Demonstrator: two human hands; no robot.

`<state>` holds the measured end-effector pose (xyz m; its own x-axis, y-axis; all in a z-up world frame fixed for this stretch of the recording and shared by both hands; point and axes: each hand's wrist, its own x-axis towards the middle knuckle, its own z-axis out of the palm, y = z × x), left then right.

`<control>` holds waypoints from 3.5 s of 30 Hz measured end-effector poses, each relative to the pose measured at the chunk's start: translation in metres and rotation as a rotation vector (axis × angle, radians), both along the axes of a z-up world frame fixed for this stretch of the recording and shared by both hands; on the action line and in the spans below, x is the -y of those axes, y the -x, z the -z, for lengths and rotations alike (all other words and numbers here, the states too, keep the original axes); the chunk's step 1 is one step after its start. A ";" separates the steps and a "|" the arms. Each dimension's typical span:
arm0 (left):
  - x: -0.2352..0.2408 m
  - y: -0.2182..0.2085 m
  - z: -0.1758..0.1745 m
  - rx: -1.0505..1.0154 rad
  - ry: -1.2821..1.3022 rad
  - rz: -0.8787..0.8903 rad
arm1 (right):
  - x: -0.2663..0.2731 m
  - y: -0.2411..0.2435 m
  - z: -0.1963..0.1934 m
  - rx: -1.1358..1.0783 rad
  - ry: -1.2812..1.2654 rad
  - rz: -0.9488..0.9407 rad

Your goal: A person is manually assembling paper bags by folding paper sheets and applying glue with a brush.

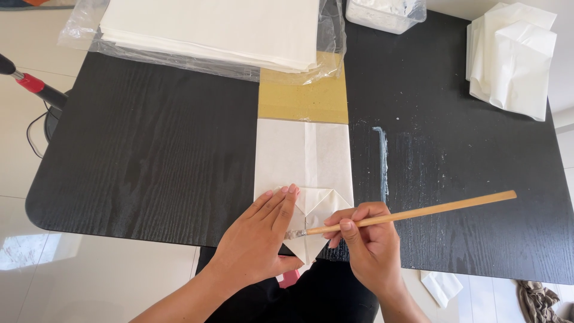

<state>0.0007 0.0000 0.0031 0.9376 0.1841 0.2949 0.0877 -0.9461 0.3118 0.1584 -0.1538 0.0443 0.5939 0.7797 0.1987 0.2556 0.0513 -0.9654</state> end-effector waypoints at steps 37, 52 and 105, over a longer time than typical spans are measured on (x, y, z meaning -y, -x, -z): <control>0.000 -0.001 0.000 -0.008 -0.014 0.005 | 0.019 -0.019 0.002 -0.126 0.064 -0.030; 0.000 0.000 0.000 0.010 -0.028 0.004 | 0.032 -0.022 -0.006 0.051 0.017 0.100; -0.004 -0.005 -0.014 -0.028 0.227 0.005 | 0.033 -0.078 -0.030 -0.066 -0.127 -0.078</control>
<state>0.0055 0.0042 0.0167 0.9458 0.2383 0.2207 0.0947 -0.8524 0.5143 0.2362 -0.1868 0.0743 0.5471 0.7953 0.2609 0.1826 0.1909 -0.9645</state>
